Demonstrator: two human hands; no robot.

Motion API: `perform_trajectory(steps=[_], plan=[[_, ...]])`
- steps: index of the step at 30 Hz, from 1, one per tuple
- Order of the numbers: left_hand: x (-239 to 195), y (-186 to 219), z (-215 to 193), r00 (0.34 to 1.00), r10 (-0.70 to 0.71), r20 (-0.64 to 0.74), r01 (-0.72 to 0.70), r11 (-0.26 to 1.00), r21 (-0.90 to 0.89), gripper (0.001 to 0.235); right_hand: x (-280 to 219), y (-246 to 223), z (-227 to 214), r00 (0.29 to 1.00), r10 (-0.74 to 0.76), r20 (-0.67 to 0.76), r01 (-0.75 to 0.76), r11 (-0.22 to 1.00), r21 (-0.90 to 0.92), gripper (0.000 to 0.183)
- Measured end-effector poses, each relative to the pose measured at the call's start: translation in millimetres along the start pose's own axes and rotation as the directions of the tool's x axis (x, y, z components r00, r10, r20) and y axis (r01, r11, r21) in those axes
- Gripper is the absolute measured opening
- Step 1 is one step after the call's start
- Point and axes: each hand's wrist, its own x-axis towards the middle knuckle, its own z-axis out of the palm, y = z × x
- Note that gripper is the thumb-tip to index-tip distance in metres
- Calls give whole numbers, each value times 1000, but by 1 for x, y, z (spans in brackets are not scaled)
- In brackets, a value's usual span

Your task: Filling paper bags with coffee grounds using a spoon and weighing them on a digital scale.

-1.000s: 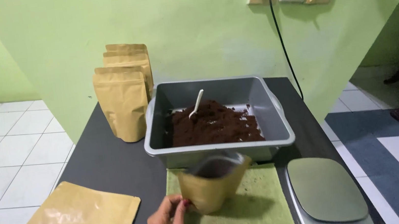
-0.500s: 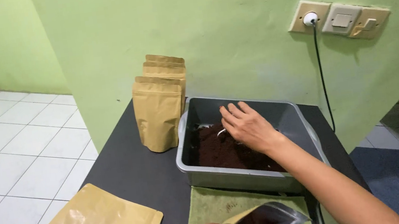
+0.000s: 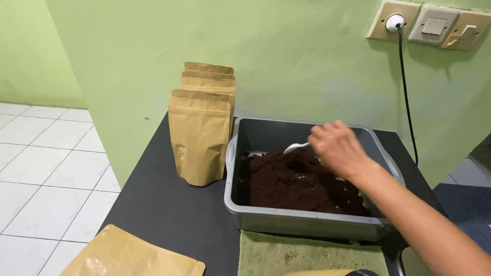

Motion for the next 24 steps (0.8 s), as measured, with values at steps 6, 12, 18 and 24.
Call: perform_trajectory(steps=[6,12,18,24], plan=[[17,37,-9,973,193,-127,-174,973,150,13,-19,4,-24,724,419,548,-640,703,309,28],[12,31,-11,992,89,-87,-73,982,172,13,-19,-10,-35,570,339,748,-752,581,310,25],[8,7,-9,950,-182,253,139,974,178,22,-19,-26,8,530,245,812,-777,524,349,17],[14,31,-7,974,153,-167,-127,979,157,12,-17,-42,22,569,307,763,-805,396,441,16]])
